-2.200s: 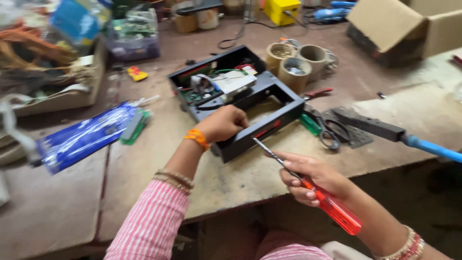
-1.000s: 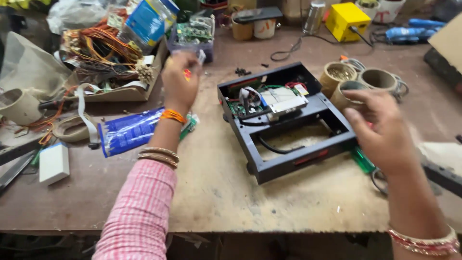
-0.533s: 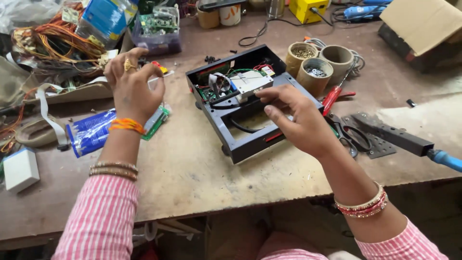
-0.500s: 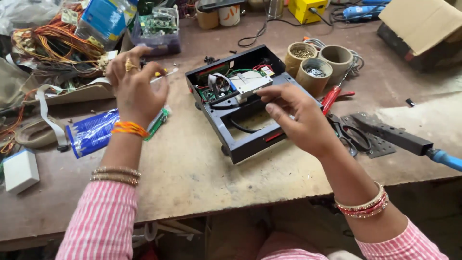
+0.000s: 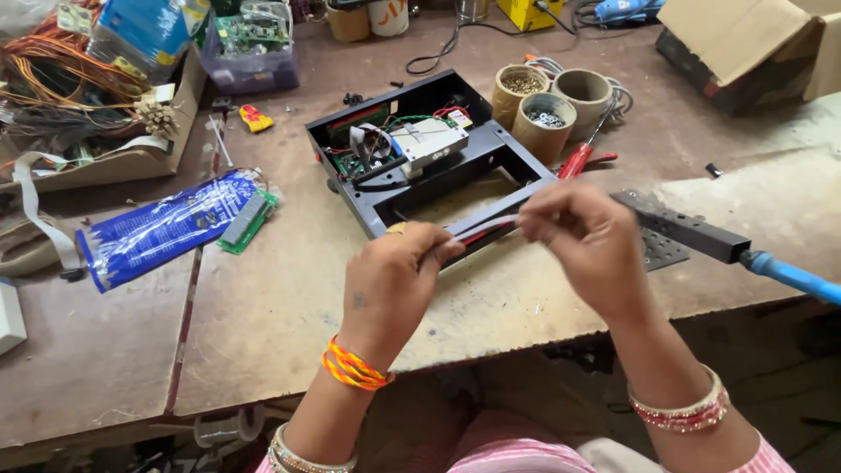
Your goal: Assembling an electronic device by installing circuit boards and connecting wires inside a plastic housing.
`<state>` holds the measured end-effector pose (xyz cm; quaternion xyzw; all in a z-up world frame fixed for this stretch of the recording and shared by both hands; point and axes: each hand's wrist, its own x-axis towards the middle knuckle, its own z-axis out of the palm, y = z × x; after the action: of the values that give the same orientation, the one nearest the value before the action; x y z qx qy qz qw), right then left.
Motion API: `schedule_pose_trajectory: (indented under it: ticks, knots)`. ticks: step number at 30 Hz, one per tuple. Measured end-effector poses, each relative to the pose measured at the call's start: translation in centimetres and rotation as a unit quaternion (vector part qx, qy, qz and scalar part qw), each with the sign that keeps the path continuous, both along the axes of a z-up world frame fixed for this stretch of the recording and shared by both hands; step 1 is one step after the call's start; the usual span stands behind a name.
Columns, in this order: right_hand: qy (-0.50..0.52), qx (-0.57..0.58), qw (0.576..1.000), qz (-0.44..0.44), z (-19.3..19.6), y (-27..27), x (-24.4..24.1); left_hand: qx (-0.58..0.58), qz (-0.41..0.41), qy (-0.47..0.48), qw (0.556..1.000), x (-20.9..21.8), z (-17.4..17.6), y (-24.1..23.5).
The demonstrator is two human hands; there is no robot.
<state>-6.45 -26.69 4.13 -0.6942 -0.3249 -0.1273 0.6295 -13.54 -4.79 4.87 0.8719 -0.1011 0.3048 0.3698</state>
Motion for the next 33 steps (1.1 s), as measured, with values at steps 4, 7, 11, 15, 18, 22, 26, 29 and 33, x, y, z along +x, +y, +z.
schedule_pose_trajectory:
  ticks: [4,7,11,15,18,22,26,29,33]
  knots:
    - [-0.056,-0.161,0.984,-0.044,-0.9,0.1,-0.6,0.103,-0.007,-0.001,0.995,0.9,-0.5,-1.3]
    - [-0.009,-0.173,0.984,-0.045,-2.7,-0.9,0.0,0.074,-0.021,-0.108,0.991,0.9,-0.1,-1.8]
    - [0.081,-0.183,0.979,-0.030,-4.8,-2.0,0.5,0.103,0.035,-0.097,0.989,1.5,-3.9,-1.6]
    - [0.087,-0.311,0.946,-0.020,-5.1,-0.3,-0.1,0.085,0.032,-0.013,0.996,2.4,-5.5,-2.3]
    - [0.058,-0.301,0.952,0.001,-5.3,-1.7,0.7,0.077,0.067,-0.108,0.989,1.9,-4.9,-1.8]
    - [0.110,-0.268,0.956,0.045,-6.5,-5.3,0.3,0.167,0.064,-0.047,0.983,2.0,-4.1,-0.7]
    - [0.306,-0.124,0.939,0.098,-8.6,-6.6,-1.5,0.351,0.111,-0.002,0.930,3.6,-4.7,-1.0]
    - [0.367,-0.041,0.924,0.104,-8.1,-6.1,-2.8,0.400,0.094,0.069,0.909,5.0,-5.7,-0.7]
    - [0.416,0.056,0.902,0.099,-8.2,-6.0,-2.9,0.405,0.052,0.119,0.905,6.1,-5.5,-0.2]
